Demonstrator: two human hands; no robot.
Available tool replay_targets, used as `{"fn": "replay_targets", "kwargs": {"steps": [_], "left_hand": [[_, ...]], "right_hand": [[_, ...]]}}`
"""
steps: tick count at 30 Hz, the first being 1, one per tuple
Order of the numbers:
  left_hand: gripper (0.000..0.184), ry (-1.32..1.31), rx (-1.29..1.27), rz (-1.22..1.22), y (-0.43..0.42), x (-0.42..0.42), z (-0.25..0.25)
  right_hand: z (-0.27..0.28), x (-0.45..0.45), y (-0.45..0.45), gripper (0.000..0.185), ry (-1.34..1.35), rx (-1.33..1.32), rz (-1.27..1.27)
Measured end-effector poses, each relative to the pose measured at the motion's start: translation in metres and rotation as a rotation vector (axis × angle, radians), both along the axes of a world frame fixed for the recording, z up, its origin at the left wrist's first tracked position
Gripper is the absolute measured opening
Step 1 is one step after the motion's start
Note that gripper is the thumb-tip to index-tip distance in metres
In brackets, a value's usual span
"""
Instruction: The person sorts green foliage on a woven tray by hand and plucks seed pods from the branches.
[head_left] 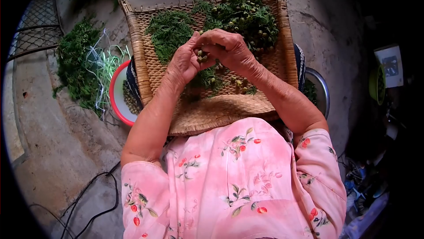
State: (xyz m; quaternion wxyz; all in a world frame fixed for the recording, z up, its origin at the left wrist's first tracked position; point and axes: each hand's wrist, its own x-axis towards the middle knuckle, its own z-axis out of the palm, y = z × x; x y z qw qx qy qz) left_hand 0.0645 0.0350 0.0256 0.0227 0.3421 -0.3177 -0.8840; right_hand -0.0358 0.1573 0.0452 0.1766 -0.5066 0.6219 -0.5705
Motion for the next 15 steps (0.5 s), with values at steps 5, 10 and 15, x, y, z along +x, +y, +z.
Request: {"fn": "replay_targets", "kwargs": {"steps": [5, 10, 15], "left_hand": [[0.032, -0.148, -0.02, -0.008, -0.007, 0.001, -0.003], [0.029, -0.182, -0.079, 0.019, -0.009, 0.002, -0.003], [0.028, -0.2, -0.082, 0.008, -0.007, 0.002, -0.006]], "right_hand": [[-0.009, -0.022, 0.01, 0.015, 0.244, 0.266, -0.071], [-0.01, -0.006, 0.017, 0.022, 0.601, 0.73, 0.294], [-0.031, 0.003, 0.016, 0.015, 0.687, 0.718, 0.328]]}}
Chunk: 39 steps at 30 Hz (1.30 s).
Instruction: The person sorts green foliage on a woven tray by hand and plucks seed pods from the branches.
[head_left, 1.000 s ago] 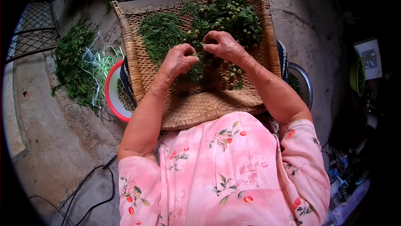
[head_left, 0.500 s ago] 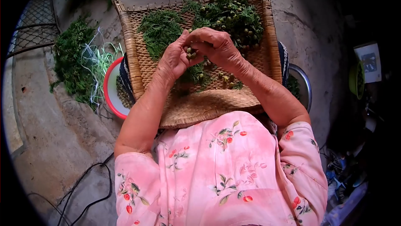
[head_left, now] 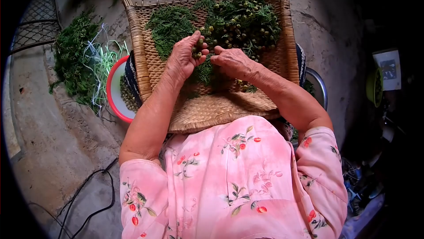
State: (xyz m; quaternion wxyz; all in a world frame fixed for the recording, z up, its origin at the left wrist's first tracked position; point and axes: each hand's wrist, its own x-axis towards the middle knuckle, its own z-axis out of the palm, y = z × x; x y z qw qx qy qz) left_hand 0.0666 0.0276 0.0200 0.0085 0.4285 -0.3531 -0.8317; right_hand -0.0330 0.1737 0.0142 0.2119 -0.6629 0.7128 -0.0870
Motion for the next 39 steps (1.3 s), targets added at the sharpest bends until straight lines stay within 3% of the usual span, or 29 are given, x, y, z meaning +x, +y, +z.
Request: {"fn": "replay_targets", "kwargs": {"steps": [7, 16, 18, 22, 23, 25, 26, 27, 29, 31, 39], "left_hand": [[0.03, 0.007, 0.024, 0.026, 0.0, 0.001, -0.003], [0.037, -0.029, 0.027, 0.027, 0.001, 0.002, -0.007], [0.038, -0.014, 0.034, 0.019, 0.003, 0.002, -0.004], [0.041, 0.112, 0.149, 0.069, 0.0, -0.003, 0.001], [0.04, 0.116, 0.172, 0.091, -0.002, -0.002, -0.001], [0.037, 0.121, 0.16, 0.02, -0.008, 0.001, -0.003], [0.035, 0.066, 0.12, 0.039, -0.009, 0.0, -0.002], [0.033, 0.011, 0.079, 0.058, -0.009, -0.001, 0.001], [0.03, -0.004, 0.065, 0.087, -0.009, -0.001, 0.005], [0.03, -0.003, 0.057, 0.095, -0.01, -0.002, 0.005], [0.029, 0.027, 0.052, 0.086, -0.01, 0.0, -0.001]], "right_hand": [[-0.006, 0.003, 0.001, 0.013, -0.083, 0.021, -0.118], [0.008, -0.014, -0.008, 0.017, -0.384, -0.298, -0.366], [0.014, -0.012, -0.014, 0.02, -0.962, -0.353, -0.445], [0.036, -0.008, -0.019, 0.019, -1.232, -0.296, -0.457], [0.038, -0.007, -0.019, 0.016, -1.169, -0.353, -0.52], [0.033, -0.013, -0.014, 0.016, -0.939, -0.227, -0.65], [0.023, -0.016, -0.012, 0.015, -0.685, -0.294, -0.546], [0.016, -0.016, -0.008, 0.015, -0.683, -0.29, -0.546], [0.005, -0.013, -0.003, 0.015, -0.352, -0.143, -0.266], [0.0, 0.001, -0.001, 0.014, -0.168, -0.023, -0.182], [0.002, 0.005, -0.006, 0.01, -0.163, -0.08, -0.211]]}}
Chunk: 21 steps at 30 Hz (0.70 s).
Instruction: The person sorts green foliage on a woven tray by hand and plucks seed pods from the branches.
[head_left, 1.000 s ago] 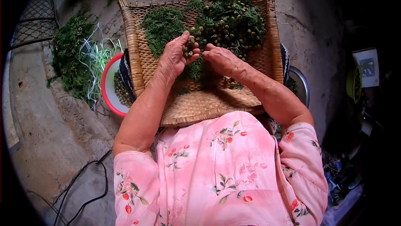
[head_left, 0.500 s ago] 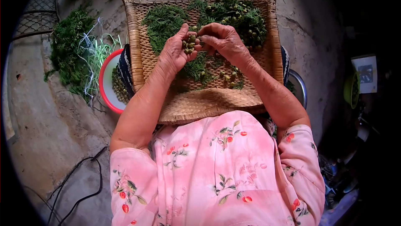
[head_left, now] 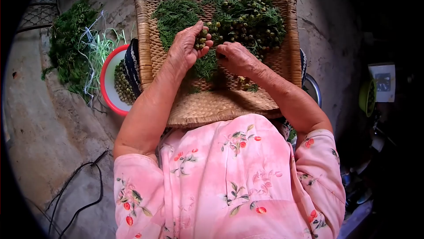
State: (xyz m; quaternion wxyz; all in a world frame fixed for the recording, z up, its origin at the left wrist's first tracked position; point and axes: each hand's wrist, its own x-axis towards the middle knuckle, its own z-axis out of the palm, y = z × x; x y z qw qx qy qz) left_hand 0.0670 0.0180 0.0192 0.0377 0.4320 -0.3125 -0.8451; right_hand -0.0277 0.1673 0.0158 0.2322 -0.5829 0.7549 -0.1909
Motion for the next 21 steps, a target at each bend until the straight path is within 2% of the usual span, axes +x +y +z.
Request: {"fn": "replay_targets", "kwargs": {"steps": [3, 7, 11, 16, 18, 19, 21], "left_hand": [[0.028, 0.011, -0.003, 0.007, 0.0, -0.001, 0.001], [0.03, -0.02, -0.025, -0.019, 0.001, 0.0, 0.006], [0.033, -0.019, -0.015, -0.044, 0.002, 0.0, 0.002], [0.037, 0.001, -0.021, -0.043, 0.002, 0.0, 0.0], [0.04, -0.007, 0.019, -0.097, 0.004, 0.0, 0.003], [0.04, -0.006, 0.018, -0.101, 0.006, -0.002, 0.005], [0.042, -0.015, 0.0, -0.043, 0.014, -0.005, 0.009]], "right_hand": [[0.004, 0.005, 0.002, 0.01, -0.193, 0.021, 0.136], [-0.001, 0.022, 0.008, 0.005, 0.026, 0.096, 0.291], [0.003, 0.015, 0.004, 0.008, -0.001, 0.129, 0.194], [0.029, -0.011, -0.001, 0.011, -0.184, -0.226, -0.095], [0.029, -0.012, -0.005, 0.014, -0.254, -0.398, -0.122], [0.031, -0.009, -0.008, 0.014, -0.253, -0.399, -0.125], [0.034, -0.002, -0.011, 0.017, -0.63, -0.523, -0.136]]}}
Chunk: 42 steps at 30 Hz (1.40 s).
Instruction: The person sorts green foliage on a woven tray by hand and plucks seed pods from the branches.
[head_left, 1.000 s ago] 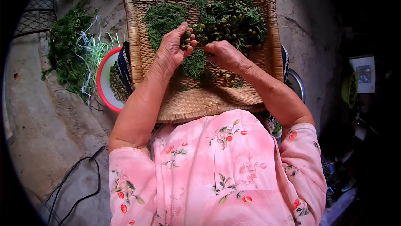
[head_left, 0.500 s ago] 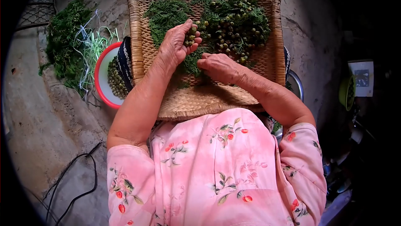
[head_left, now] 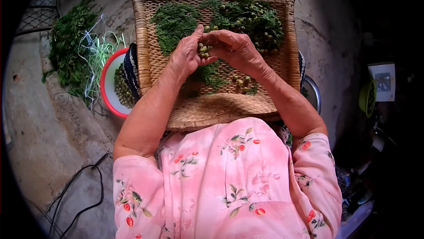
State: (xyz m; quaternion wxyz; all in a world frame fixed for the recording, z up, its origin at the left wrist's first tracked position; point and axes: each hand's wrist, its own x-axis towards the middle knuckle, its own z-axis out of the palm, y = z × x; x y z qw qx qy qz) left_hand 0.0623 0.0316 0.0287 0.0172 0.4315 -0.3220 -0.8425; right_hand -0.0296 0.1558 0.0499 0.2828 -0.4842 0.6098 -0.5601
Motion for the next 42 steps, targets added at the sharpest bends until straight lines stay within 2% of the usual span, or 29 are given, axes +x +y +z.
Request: {"fn": "replay_targets", "kwargs": {"steps": [3, 4, 9, 11, 14, 16, 17, 22, 27, 30, 37, 40, 42], "left_hand": [[0.044, -0.003, 0.054, -0.055, -0.001, 0.003, 0.001], [0.043, 0.003, 0.056, -0.079, -0.004, 0.003, 0.0], [0.038, -0.01, 0.002, -0.017, -0.008, 0.003, -0.001], [0.036, 0.019, -0.027, 0.007, -0.01, 0.003, -0.004], [0.035, 0.014, -0.042, 0.001, -0.01, 0.003, -0.006], [0.034, 0.022, -0.035, 0.012, -0.01, 0.003, -0.006], [0.033, 0.027, -0.027, 0.026, -0.011, 0.004, -0.007], [0.031, 0.031, -0.039, 0.088, -0.016, 0.006, -0.007], [0.029, 0.024, -0.049, 0.077, -0.016, 0.006, -0.007], [0.03, -0.014, -0.038, 0.033, -0.013, 0.006, -0.009], [0.031, -0.041, -0.05, 0.009, -0.01, 0.006, -0.012], [0.033, -0.026, -0.053, -0.005, -0.009, 0.006, -0.01], [0.034, -0.026, -0.058, -0.001, -0.007, 0.006, -0.008]], "right_hand": [[-0.001, -0.01, 0.001, 0.019, 0.116, 0.035, -0.14], [-0.008, -0.018, 0.004, 0.023, 0.286, 0.101, -0.193], [-0.016, -0.033, 0.014, 0.01, 0.673, 0.744, 0.008], [-0.024, -0.024, 0.016, 0.015, 0.785, 0.807, 0.001], [-0.032, -0.016, 0.015, 0.016, 0.772, 0.782, -0.059], [-0.033, -0.02, 0.014, 0.017, 0.223, 0.457, -0.063], [-0.031, -0.022, 0.013, 0.023, 0.257, 0.468, -0.094], [-0.039, -0.029, 0.016, 0.023, 0.526, 0.524, -0.071], [-0.053, -0.016, 0.016, 0.017, 0.575, 0.395, -0.018], [-0.052, -0.006, 0.01, 0.015, 0.636, 0.538, -0.065], [-0.047, -0.007, 0.008, 0.016, 0.538, 0.569, -0.118], [-0.047, -0.005, 0.007, 0.017, 0.617, 0.636, -0.101], [-0.052, -0.005, 0.006, 0.015, 0.66, 0.626, -0.174]]}}
